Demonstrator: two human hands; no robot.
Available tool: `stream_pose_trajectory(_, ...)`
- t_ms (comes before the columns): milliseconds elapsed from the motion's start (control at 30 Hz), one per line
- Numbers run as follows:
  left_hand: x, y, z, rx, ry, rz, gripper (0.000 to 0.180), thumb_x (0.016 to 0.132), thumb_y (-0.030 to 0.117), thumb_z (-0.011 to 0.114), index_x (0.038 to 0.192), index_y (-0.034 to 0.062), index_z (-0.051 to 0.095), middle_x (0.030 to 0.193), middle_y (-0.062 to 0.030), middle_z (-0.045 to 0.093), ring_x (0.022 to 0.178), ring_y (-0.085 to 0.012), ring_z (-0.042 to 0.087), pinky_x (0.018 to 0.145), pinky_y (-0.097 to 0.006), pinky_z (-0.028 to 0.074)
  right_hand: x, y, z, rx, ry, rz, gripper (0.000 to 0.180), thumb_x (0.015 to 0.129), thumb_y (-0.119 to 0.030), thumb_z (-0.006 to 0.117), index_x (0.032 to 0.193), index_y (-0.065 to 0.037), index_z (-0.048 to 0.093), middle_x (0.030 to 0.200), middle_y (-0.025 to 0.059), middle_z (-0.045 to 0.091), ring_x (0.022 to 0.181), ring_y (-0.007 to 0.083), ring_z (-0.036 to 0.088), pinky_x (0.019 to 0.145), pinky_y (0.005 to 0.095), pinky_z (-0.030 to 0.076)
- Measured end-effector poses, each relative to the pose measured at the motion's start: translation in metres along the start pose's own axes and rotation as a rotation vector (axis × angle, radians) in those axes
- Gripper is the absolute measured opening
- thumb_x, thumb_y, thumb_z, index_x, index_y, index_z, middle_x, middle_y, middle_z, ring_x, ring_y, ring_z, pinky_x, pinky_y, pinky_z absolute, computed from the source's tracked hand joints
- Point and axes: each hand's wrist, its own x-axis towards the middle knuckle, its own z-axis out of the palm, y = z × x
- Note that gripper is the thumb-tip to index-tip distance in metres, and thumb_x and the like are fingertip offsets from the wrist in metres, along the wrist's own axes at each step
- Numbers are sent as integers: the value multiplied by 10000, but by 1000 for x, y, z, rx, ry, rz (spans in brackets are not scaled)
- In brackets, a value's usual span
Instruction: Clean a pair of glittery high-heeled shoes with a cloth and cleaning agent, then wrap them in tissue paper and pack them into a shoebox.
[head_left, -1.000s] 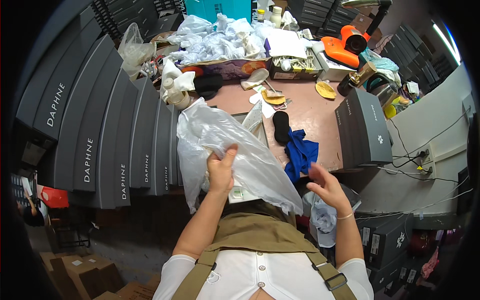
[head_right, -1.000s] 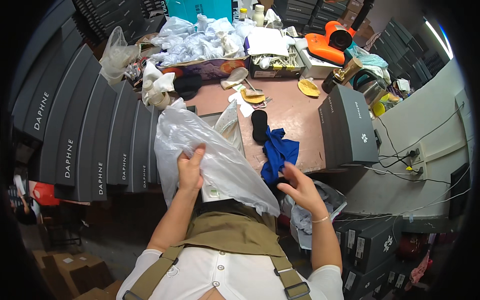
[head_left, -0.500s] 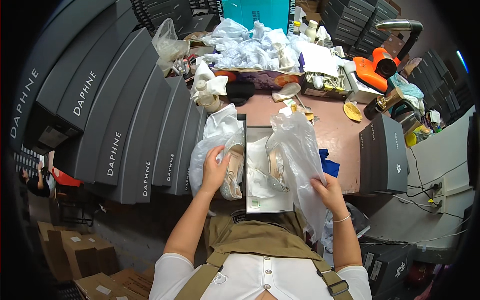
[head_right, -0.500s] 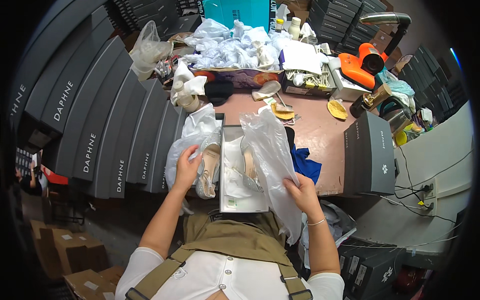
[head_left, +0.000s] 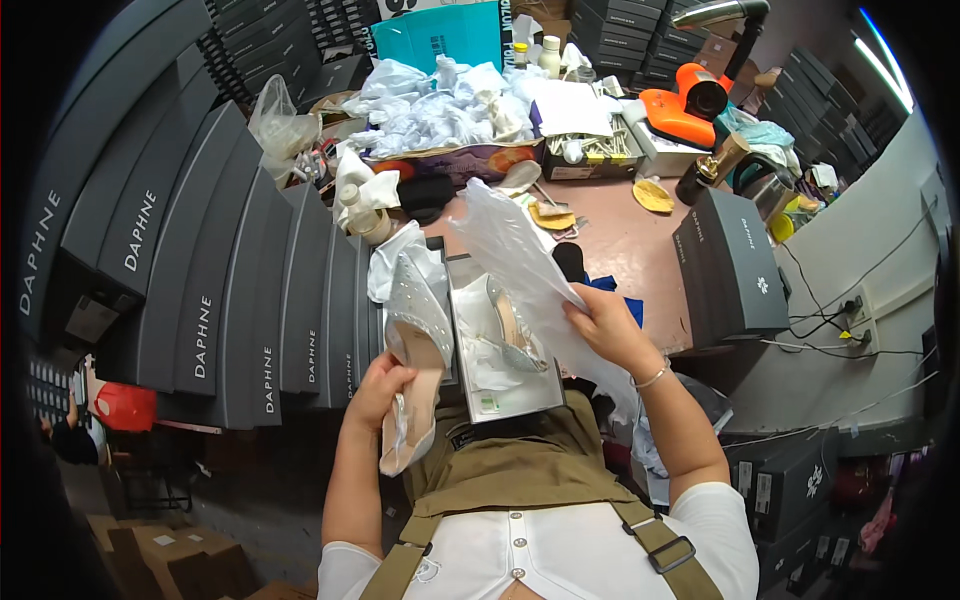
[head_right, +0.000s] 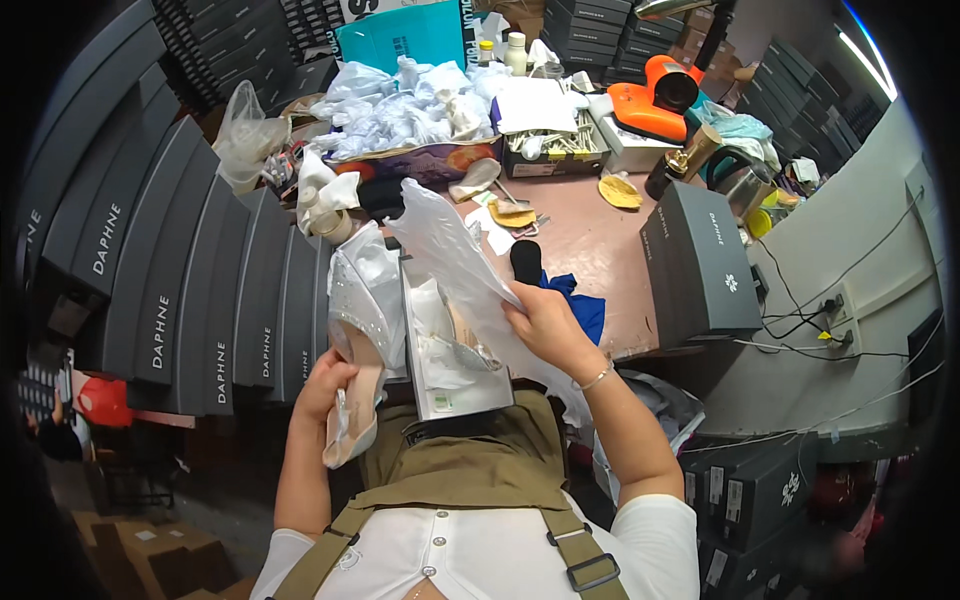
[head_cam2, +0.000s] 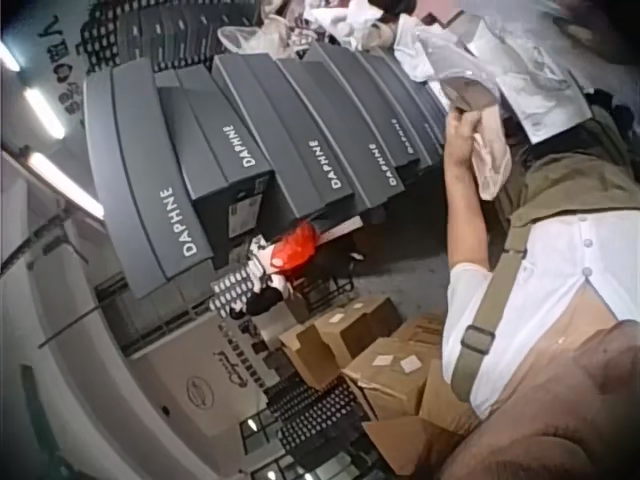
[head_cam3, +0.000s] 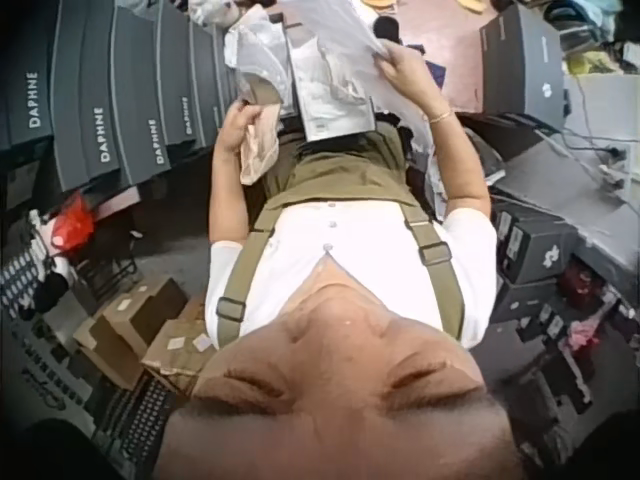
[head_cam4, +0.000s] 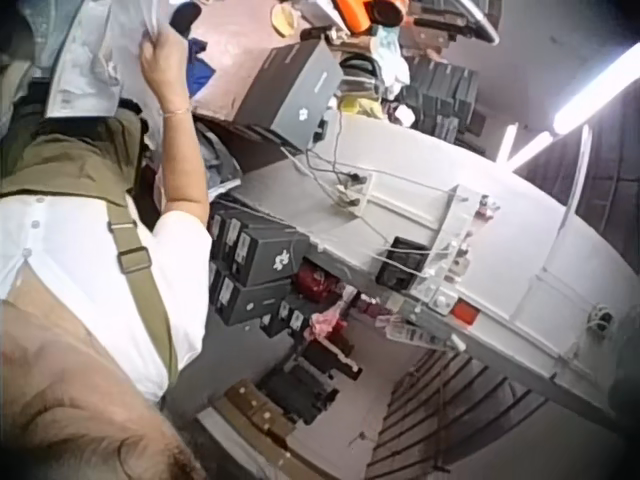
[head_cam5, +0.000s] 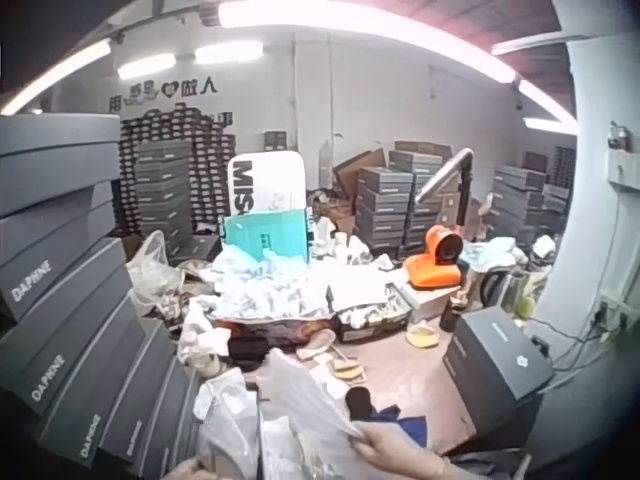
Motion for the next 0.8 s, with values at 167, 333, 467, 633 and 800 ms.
stream_pose_trajectory(167, -56, -13, 45, -151, -469, -244, 590, 902, 361, 613, 1342, 26, 410, 1188, -82, 573, 977, -130, 605, 843, -270, 493, -6, -23, 48, -128, -229, -215, 176, 778, -72, 577, 938, 2, 572, 789, 225, 607, 770, 424, 585, 686, 480, 470)
stream_pose_trajectory(333, -41, -62, 74, -568, -504, -387, 830, 817, 582, 605, 1389, 38, 350, 1276, -100, 530, 1131, -154, 557, 925, -295, 487, -39, -46, 58, 155, -504, -122, 265, 792, -21, 587, 1052, 30, 584, 948, 243, 636, 876, 409, 613, 758, 388, 494)
stream_pose_trajectory(467, -37, -62, 102, -807, -326, -226, 697, 836, 451, 653, 1330, 24, 410, 1210, -108, 566, 1103, -189, 571, 966, -353, 464, -47, -39, 48, 317, -474, -120, 294, 836, -37, 600, 1124, 24, 582, 931, 151, 674, 824, 205, 630, 772, 324, 489)
stream_pose_trajectory(633, -32, -63, 111, -544, 135, 194, 322, 883, 129, 637, 1169, 11, 548, 1112, -88, 619, 1030, -199, 595, 938, -353, 464, -43, -37, 38, 363, -408, -39, 273, 845, -36, 597, 1108, 33, 576, 930, 171, 663, 829, 224, 626, 773, 326, 487)
stream_pose_trajectory(800, -52, -39, 121, -518, 101, 293, 462, 851, 73, 660, 1267, -4, 475, 1204, -109, 576, 1058, -185, 582, 935, -324, 455, -39, -28, 45, 439, -373, 76, 234, 866, -50, 564, 1085, 33, 579, 847, 147, 647, 764, 196, 621, 728, 309, 488)
